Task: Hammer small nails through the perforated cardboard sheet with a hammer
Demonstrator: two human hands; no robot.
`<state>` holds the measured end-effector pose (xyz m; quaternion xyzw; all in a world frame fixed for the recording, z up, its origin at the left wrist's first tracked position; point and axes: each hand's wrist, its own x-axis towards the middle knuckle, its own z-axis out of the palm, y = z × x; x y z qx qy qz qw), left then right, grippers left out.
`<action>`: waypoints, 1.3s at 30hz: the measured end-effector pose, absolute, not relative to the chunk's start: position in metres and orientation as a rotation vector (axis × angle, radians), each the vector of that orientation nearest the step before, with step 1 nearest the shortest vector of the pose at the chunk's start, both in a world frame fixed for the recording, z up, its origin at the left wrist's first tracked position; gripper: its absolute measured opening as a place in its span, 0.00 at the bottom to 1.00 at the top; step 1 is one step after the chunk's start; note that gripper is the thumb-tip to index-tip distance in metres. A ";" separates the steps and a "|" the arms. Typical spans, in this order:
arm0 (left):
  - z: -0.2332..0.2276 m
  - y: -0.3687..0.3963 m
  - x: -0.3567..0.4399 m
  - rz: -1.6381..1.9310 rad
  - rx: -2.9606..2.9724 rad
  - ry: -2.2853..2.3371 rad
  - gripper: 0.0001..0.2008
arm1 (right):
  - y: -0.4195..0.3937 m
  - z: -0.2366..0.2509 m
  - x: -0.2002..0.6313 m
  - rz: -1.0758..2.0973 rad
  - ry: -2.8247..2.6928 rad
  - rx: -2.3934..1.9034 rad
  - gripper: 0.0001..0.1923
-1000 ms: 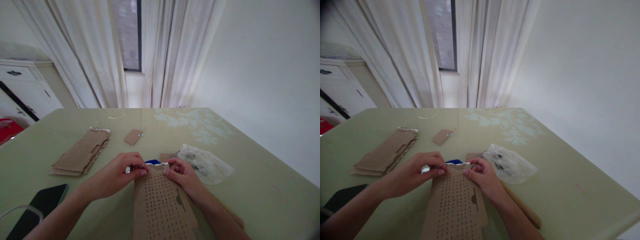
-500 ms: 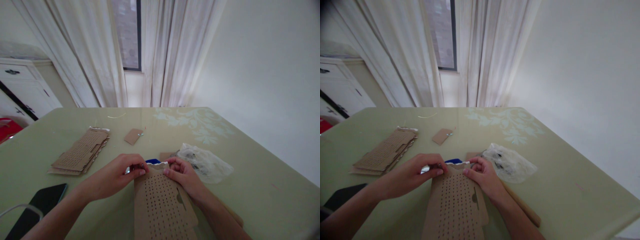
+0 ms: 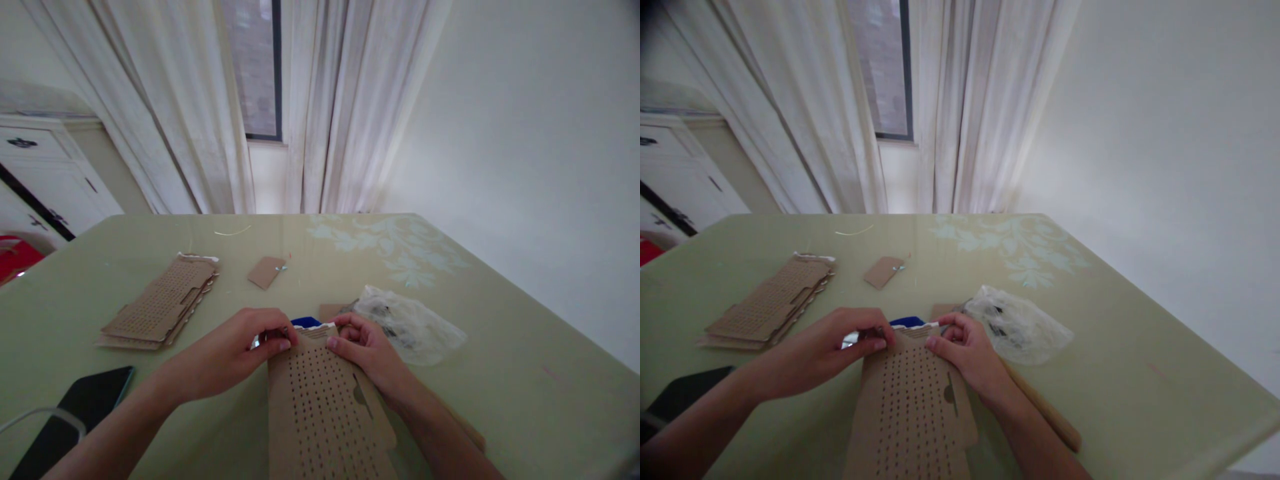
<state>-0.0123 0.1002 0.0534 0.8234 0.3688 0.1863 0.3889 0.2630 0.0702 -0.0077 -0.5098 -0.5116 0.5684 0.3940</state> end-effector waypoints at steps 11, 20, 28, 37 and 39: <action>0.047 0.103 -0.016 0.468 2.155 0.909 0.10 | 0.084 0.016 0.318 0.715 -1.697 -1.735 0.17; 0.046 0.106 -0.017 0.483 2.122 0.852 0.11 | 0.081 0.001 0.308 0.500 -2.079 -1.933 0.05; 0.050 0.105 -0.013 0.476 2.102 0.904 0.11 | 0.085 0.000 0.307 0.434 -2.157 -1.865 0.05; 0.047 0.108 -0.012 0.514 2.131 0.841 0.12 | 0.073 0.045 0.306 0.415 -2.065 -1.706 0.10; 0.046 0.109 -0.012 0.524 2.141 0.818 0.13 | 0.070 0.062 0.302 0.405 -2.065 -1.669 0.12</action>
